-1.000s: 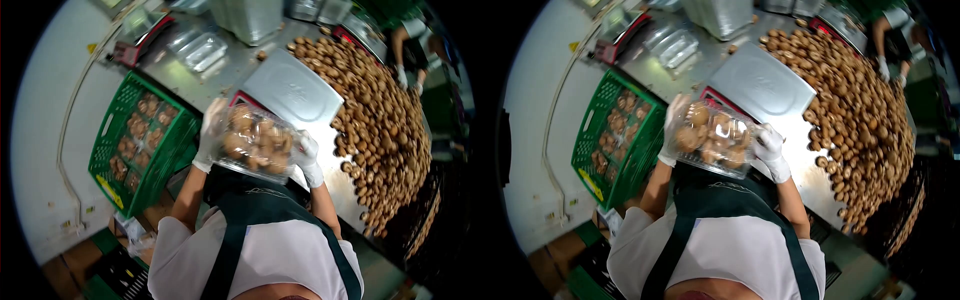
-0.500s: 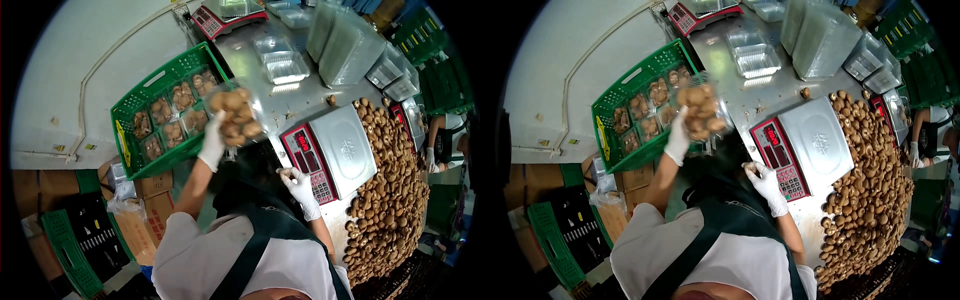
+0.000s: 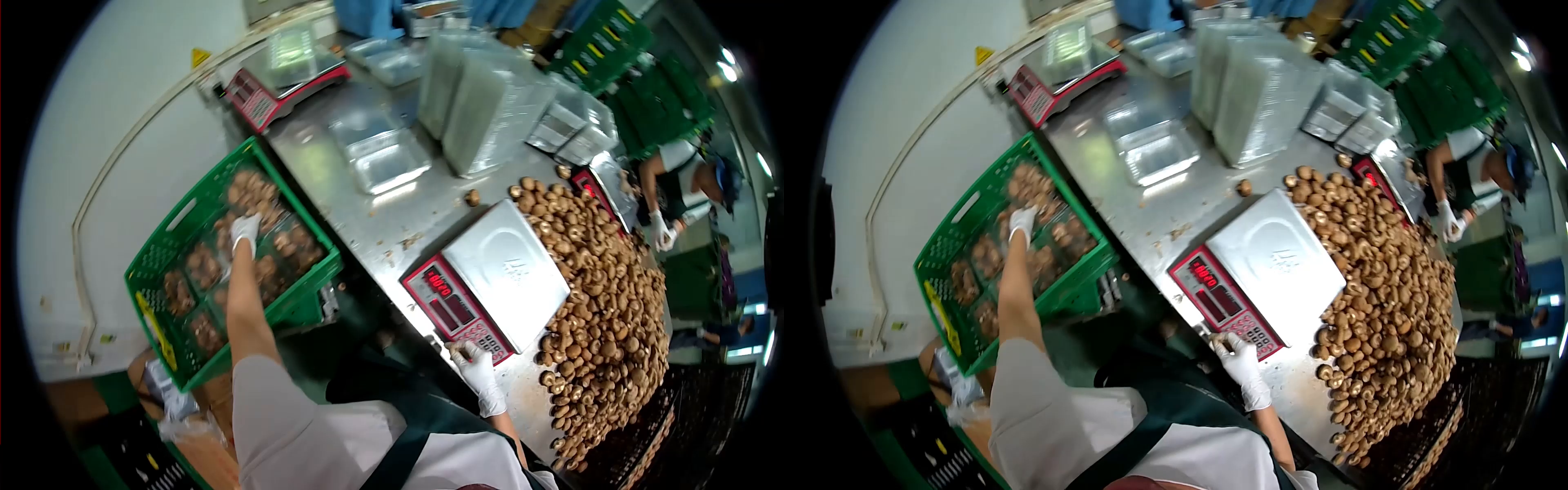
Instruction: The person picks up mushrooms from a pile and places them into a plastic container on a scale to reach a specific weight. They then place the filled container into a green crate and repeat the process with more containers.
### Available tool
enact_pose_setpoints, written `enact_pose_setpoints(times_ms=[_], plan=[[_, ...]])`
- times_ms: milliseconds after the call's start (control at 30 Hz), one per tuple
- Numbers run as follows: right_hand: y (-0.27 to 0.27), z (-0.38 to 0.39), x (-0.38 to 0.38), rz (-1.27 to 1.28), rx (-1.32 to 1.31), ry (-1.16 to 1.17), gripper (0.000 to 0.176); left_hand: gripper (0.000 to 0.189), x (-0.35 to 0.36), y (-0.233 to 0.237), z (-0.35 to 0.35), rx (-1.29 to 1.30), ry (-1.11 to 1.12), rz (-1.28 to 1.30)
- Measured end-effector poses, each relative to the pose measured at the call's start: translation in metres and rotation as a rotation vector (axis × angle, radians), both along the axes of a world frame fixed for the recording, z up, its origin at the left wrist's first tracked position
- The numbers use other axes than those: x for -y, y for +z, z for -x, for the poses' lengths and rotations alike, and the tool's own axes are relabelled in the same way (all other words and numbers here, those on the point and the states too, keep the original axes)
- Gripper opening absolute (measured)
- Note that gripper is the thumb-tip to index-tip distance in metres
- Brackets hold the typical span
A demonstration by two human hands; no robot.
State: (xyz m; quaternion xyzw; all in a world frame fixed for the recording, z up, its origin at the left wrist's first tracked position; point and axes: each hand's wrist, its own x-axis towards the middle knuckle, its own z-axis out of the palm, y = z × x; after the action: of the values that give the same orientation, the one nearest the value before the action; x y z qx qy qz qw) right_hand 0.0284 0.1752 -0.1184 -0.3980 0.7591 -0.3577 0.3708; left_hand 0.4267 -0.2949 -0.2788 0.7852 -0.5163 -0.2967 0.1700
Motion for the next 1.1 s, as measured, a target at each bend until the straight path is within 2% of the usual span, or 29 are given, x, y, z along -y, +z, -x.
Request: enact_pose_setpoints(times_ms=[33, 67, 100, 133, 167, 233, 300, 333, 367, 400, 433, 467, 500, 533, 567, 633, 700, 767, 833, 900, 933, 1033, 1067, 1100], plan=[[-0.005, 0.002, -0.007, -0.022, 0.020, -0.052, 0.006, 0.054, -0.006, 0.020, 0.010, 0.054, -0.006, -0.010], [-0.011, 0.005, -0.015, -0.051, -0.020, -0.059, 0.008, 0.053, 0.008, 0.003, 0.005, 0.082, 0.025, -0.016], [-0.001, 0.002, -0.015, 0.002, 0.008, -0.088, 0.010, 0.052, 0.003, 0.028, 0.029, 0.198, 0.110, 0.009], [0.007, 0.002, -0.016, -0.048, -0.028, -0.093, 0.010, 0.053, -0.007, 0.067, 0.053, 0.311, 0.198, 0.040], [0.014, 0.001, -0.017, -0.096, -0.062, -0.098, 0.011, 0.053, -0.011, 0.089, 0.071, 0.357, 0.179, 0.151], [0.009, 0.002, -0.023, -0.033, -0.034, -0.137, 0.012, 0.044, 0.007, 0.092, 0.098, 0.264, 0.021, 0.541], [-0.020, 0.003, -0.033, -0.117, 0.226, -0.268, 0.012, 0.037, 0.032, 0.084, 0.139, 0.066, -0.337, 0.911], [-0.020, 0.004, -0.032, -0.033, 0.074, -0.194, 0.011, 0.034, 0.019, 0.110, 0.173, -0.063, -0.487, 0.895], [-0.017, 0.004, -0.031, -0.046, 0.076, -0.193, 0.012, 0.031, 0.000, 0.135, 0.207, -0.193, -0.652, 0.878], [-0.008, 0.005, -0.029, -0.046, 0.009, -0.157, 0.014, 0.031, 0.007, 0.119, 0.233, -0.258, -0.762, 0.740], [0.001, 0.006, -0.028, -0.053, -0.059, -0.129, 0.016, 0.034, -0.012, 0.134, 0.259, -0.304, -0.850, 0.543], [0.010, 0.007, -0.027, -0.060, -0.073, -0.136, 0.019, 0.041, -0.017, 0.137, 0.283, -0.142, -1.037, 0.568], [0.017, 0.007, -0.027, -0.074, -0.080, -0.134, 0.021, 0.045, -0.026, 0.135, 0.294, -0.024, -1.104, 0.447], [0.018, 0.009, -0.030, -0.060, -0.122, -0.145, 0.022, 0.047, -0.019, 0.110, 0.303, -0.059, -1.181, 0.635], [0.015, 0.010, -0.035, -0.032, -0.126, -0.200, 0.022, 0.039, -0.046, 0.138, 0.314, 0.113, -1.121, 0.606], [0.007, 0.012, -0.047, -0.016, -0.208, -0.244, 0.023, 0.029, -0.023, 0.119, 0.316, 0.288, -1.164, 0.395], [0.011, 0.013, -0.060, 0.006, -0.178, -0.310, 0.024, 0.022, -0.016, 0.121, 0.313, 0.204, -1.128, 0.409], [0.013, 0.014, -0.074, -0.113, -0.018, -0.390, 0.026, 0.021, -0.005, 0.122, 0.315, 0.212, -1.149, 0.403], [0.003, 0.013, -0.087, -0.065, -0.036, -0.431, 0.027, 0.021, 0.012, 0.113, 0.313, 0.223, -1.157, 0.388], [0.008, 0.013, -0.095, -0.070, -0.010, -0.456, 0.027, 0.018, 0.019, 0.115, 0.319, 0.103, -1.037, 0.194], [0.013, 0.014, -0.097, -0.112, -0.032, -0.451, 0.028, 0.016, 0.023, 0.116, 0.322, 0.207, -1.093, 0.182], [0.002, 0.020, -0.102, -0.093, -0.019, -0.472, 0.028, 0.014, 0.100, 0.040, 0.322, 0.209, -0.993, 0.322], [0.004, 0.022, -0.103, -0.093, -0.032, -0.475, 0.028, 0.012, 0.035, 0.105, 0.327, 0.009, -0.793, 0.155], [0.004, 0.024, -0.104, -0.088, -0.029, -0.480, 0.028, 0.012, 0.028, 0.106, 0.327, 0.013, -0.798, 0.160]])
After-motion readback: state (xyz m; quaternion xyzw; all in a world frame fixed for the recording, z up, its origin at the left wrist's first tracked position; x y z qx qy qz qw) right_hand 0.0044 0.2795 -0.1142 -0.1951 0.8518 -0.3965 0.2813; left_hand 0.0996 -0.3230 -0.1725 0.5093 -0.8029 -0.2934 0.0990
